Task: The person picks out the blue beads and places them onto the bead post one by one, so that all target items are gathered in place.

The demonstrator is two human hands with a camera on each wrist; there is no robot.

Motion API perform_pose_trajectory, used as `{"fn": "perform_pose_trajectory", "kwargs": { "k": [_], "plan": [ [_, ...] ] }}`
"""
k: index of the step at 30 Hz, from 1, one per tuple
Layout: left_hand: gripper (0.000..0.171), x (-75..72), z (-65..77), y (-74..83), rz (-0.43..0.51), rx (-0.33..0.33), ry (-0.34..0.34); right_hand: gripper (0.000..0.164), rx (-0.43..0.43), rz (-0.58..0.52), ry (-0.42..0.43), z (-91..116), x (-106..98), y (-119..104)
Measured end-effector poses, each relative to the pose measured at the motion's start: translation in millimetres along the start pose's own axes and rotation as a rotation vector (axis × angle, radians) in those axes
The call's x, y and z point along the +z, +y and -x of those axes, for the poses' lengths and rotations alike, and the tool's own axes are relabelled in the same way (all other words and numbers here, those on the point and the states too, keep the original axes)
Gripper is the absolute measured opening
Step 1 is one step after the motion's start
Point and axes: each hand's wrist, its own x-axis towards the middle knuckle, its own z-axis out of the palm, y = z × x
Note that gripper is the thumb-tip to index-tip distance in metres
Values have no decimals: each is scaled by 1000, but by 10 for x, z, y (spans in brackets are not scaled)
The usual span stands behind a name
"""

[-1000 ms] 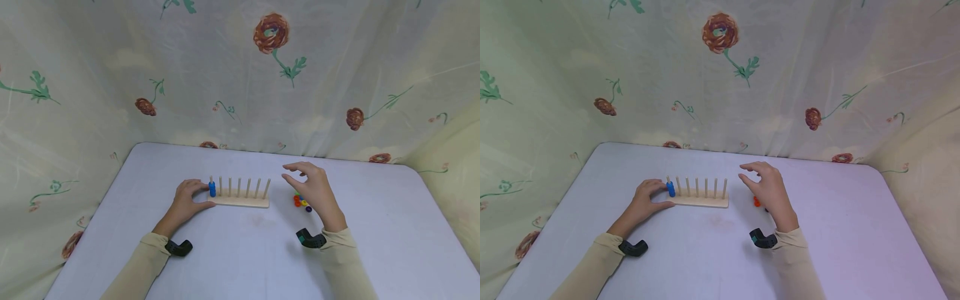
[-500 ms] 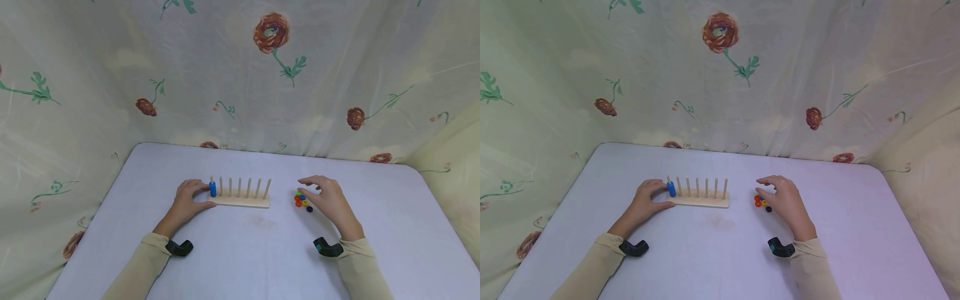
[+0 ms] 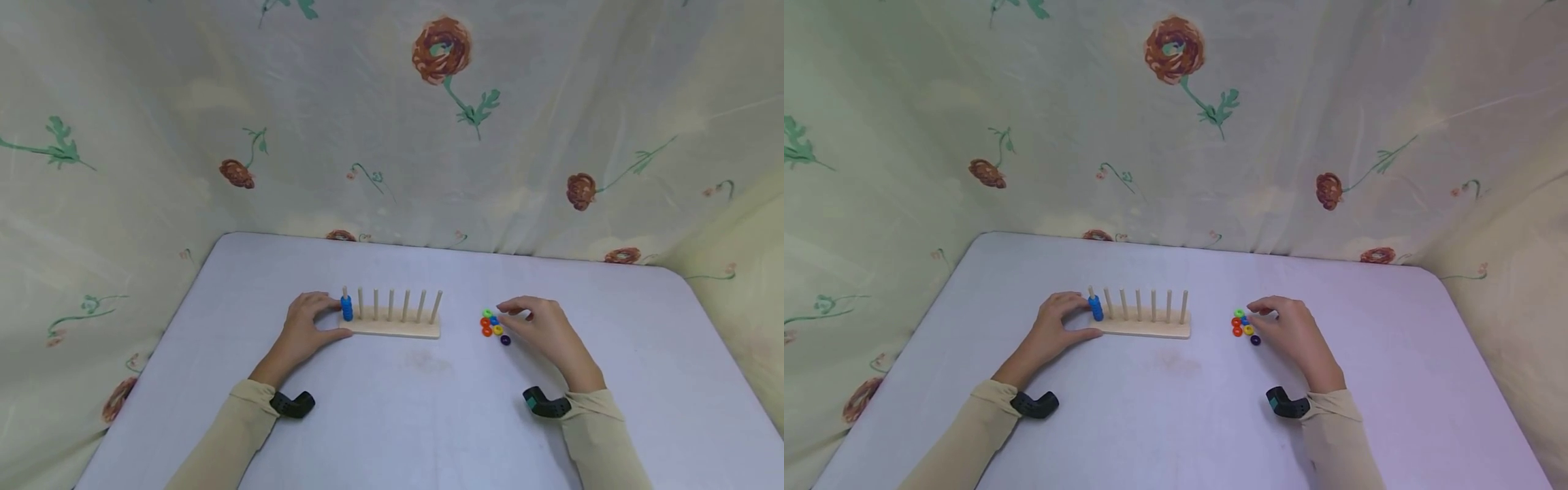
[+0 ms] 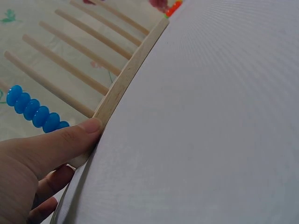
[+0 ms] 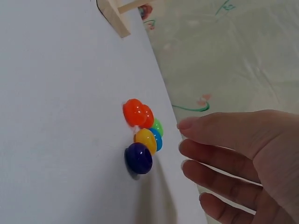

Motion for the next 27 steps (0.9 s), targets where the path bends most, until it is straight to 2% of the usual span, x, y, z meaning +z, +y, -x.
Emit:
{"fn": "perform_pose_trajectory", "kwargs": {
  "k": [10,27],
  "plan": [
    [55,-2,5,-6,1,-3,3,24,24,3,-46,-22,104,40],
    [56,-22,8,18,-2,1,0,22,39,41,25,8,199,-10]
  ]
}}
